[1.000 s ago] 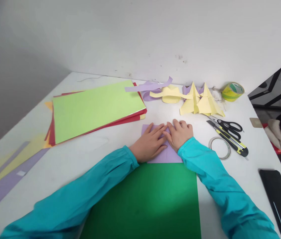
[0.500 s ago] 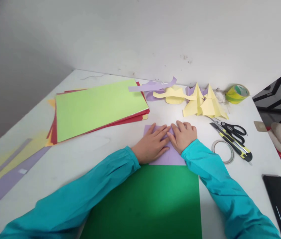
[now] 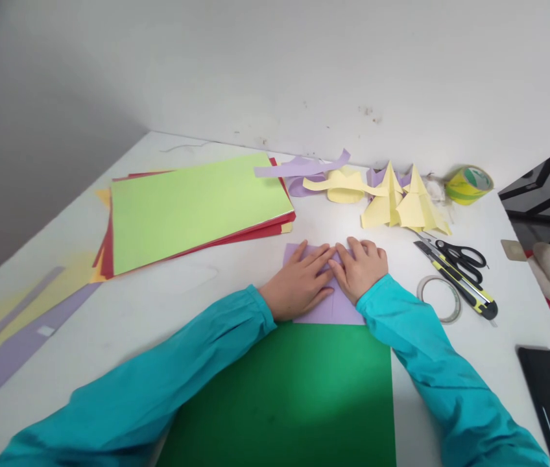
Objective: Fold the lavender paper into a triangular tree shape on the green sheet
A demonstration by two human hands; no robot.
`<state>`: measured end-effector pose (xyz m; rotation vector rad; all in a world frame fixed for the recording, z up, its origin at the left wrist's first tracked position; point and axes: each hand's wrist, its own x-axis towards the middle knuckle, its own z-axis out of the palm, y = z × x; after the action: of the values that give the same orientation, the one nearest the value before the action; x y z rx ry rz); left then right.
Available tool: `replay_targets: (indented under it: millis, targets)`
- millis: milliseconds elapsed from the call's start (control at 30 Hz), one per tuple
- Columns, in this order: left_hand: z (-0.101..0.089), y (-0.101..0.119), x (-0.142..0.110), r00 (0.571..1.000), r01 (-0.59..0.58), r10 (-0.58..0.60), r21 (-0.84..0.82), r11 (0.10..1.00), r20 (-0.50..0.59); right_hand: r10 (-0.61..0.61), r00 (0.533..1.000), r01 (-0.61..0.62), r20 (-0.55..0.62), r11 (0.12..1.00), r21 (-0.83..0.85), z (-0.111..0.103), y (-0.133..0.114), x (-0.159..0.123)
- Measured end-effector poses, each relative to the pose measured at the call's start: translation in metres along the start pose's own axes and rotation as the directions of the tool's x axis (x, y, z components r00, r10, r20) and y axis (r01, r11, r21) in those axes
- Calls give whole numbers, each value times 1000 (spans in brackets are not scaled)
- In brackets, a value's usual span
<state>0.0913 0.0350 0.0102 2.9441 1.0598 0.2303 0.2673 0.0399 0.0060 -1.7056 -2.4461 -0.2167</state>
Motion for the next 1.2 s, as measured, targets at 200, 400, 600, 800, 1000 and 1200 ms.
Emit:
replay_targets:
  millis: [200, 400, 600, 800, 1000, 1200]
  targets:
    - [-1, 0, 0, 1000, -3, 3, 5, 1000, -9, 26, 998, -25, 54, 1000, -12, -4, -2, 2]
    - [-1, 1, 0, 1000, 2, -2, 8, 1000, -5, 48, 997, -48, 56, 999, 0, -4, -2, 2]
    - [0, 0, 0, 1000, -4, 4, 12, 1000, -10, 33, 997, -35, 67, 999, 21, -4, -1, 2]
    - [1, 0, -1, 998, -35, 37, 40, 999, -56, 25, 997, -27, 66, 999, 27, -6, -2, 3]
    - [7, 3, -1, 990, -68, 76, 69, 995, -120, 56, 995, -57, 82, 998, 18, -7, -1, 5]
    - [10, 6, -3, 968, -130, 168, 203, 971, -184, 60, 994, -63, 91, 997, 32, -7, 2, 6]
